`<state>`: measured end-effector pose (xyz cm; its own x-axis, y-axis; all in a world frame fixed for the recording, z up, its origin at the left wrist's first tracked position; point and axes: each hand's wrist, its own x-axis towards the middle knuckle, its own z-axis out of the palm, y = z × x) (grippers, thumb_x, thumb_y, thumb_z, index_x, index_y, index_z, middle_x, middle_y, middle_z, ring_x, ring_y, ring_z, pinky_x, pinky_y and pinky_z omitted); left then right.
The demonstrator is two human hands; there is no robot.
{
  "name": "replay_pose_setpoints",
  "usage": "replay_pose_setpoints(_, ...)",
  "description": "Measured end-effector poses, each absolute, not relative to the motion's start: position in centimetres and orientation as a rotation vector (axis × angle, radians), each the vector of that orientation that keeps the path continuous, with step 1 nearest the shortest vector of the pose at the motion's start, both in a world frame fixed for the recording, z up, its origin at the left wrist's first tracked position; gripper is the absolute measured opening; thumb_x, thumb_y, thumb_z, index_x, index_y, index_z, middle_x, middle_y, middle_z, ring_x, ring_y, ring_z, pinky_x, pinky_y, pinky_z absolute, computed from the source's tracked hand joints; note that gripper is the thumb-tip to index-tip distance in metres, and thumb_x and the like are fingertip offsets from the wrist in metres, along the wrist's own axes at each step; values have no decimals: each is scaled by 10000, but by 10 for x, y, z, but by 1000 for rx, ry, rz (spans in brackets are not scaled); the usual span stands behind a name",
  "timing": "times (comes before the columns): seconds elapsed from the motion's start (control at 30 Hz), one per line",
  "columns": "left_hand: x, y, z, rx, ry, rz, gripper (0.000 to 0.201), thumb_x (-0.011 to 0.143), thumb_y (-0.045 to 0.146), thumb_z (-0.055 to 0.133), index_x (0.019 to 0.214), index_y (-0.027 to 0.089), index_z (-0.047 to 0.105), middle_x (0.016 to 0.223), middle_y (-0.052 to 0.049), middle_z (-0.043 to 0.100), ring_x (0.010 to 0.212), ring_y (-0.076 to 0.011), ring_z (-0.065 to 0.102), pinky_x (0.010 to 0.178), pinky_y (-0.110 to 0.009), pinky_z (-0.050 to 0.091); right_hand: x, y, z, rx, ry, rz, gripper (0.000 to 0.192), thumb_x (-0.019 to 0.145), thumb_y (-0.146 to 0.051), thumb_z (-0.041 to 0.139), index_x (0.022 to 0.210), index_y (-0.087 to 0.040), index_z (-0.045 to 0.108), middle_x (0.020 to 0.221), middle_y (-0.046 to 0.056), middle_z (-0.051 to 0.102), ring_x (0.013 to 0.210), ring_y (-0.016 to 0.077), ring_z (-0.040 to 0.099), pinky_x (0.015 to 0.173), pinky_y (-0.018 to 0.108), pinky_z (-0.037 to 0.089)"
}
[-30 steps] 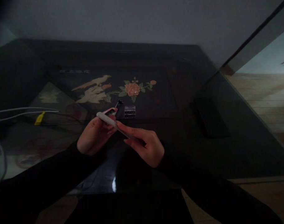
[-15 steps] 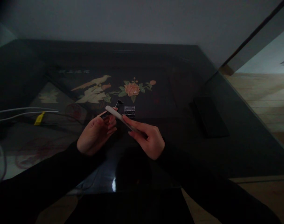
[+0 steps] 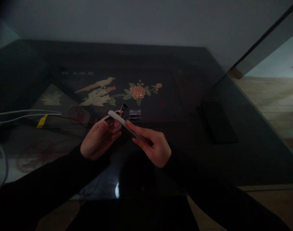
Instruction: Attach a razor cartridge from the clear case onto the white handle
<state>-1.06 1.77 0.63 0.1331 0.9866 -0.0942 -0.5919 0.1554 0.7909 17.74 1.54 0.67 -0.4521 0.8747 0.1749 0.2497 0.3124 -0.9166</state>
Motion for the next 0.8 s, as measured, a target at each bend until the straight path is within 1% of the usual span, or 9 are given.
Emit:
replay_pose_setpoints(0.07,-11,18,5,684,732,1288,468,647,438,799,1001,146,705,671,25,476,571,-51,397,482,-135,352,176,14,8,-958,-1903,1135,448,865,-193,574,1307,-255,550,1217,37,661,997,197,671,857,355,559)
replay_pose_setpoints(0.13,-11,18,4,684,731,1296,473,643,440,801,1006,151,710,653,28,468,569,-52,394,483,-135,349,175,12,8,-914,-1913,1136,448,866,-186,576,1306,-261,549,1238,35,649,1016,193,667,879,348,551)
replay_pose_setpoints(0.2,-10,18,4,684,726,1307,471,637,439,805,998,150,715,644,27,468,571,-55,392,483,-138,347,175,10,10,-894,-1915,1147,447,864,-185,581,1304,-261,552,1233,37,653,1001,189,672,868,337,556)
replay_pose_setpoints(0.37,-10,20,5,692,726,1309,466,615,438,818,978,162,725,643,26,469,577,-58,388,478,-140,339,174,9,12,-927,-1912,1160,437,863,-182,578,1294,-250,563,1135,34,702,924,188,690,808,336,579)
replay_pose_setpoints(0.57,-11,19,4,710,749,1290,499,604,446,823,993,152,719,643,32,453,569,-50,378,483,-132,341,175,13,8,-952,-1900,1124,437,867,-197,569,1301,-253,556,1219,44,661,972,190,678,842,342,560)
replay_pose_setpoints(0.67,-12,18,4,696,770,1286,509,605,447,822,1002,148,712,657,30,463,571,-47,389,499,-133,359,176,15,6,-993,-1887,1130,442,866,-212,570,1305,-256,555,1219,44,660,913,187,687,791,335,567)
replay_pose_setpoints(0.8,-12,17,4,676,769,1299,464,599,430,830,947,148,710,683,21,499,575,-49,403,485,-138,354,177,18,4,-1058,-1861,1129,443,868,-217,561,1310,-232,557,1108,45,707,827,177,684,687,294,560)
